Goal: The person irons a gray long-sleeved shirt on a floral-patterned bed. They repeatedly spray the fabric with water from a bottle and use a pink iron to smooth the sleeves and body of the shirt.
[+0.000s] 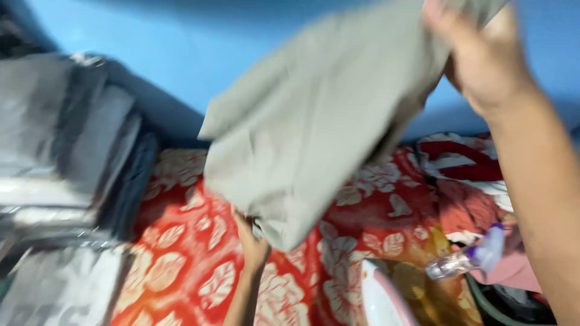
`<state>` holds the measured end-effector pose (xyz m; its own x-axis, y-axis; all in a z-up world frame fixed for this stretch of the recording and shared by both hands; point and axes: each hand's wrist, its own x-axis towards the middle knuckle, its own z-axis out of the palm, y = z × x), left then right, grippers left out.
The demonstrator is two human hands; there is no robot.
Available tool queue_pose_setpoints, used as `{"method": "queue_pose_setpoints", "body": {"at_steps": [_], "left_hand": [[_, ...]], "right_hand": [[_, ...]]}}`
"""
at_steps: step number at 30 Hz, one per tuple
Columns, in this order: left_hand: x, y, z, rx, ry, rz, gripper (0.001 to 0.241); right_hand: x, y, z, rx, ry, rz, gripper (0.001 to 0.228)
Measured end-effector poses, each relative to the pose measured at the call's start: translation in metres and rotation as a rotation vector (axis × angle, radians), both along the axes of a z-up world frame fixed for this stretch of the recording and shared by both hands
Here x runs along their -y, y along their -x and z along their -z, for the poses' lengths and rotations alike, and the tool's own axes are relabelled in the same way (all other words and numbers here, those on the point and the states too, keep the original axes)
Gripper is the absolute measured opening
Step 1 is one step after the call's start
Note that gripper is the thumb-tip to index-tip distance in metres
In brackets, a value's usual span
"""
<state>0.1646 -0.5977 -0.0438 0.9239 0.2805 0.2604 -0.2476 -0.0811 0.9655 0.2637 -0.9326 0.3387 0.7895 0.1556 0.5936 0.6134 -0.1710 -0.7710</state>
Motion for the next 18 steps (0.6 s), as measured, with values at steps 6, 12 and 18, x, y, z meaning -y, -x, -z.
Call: {"method": "queue_pose_setpoints", "body": {"at_steps": [6, 12, 18], "left_hand": [[-0.161, 0.042, -0.025, -0.371, -0.396, 0.145, 0.078], [-0.269, 0.036, -0.064, -0.35, -0.316, 0.347, 0.034], [-0.267, -0.038, -0.022, -0.406, 0.043, -0.179, 0.078]], "right_hand": [[-0.041, 0.006, 0.121, -0.762, 0.92, 0.5, 0.06], [-0.058, 0.018, 0.176, -0.993, 0.288, 0.56, 0.024], [-0.15, 0.052, 0.202, -0.825, -0.224, 0.573, 0.026]]}}
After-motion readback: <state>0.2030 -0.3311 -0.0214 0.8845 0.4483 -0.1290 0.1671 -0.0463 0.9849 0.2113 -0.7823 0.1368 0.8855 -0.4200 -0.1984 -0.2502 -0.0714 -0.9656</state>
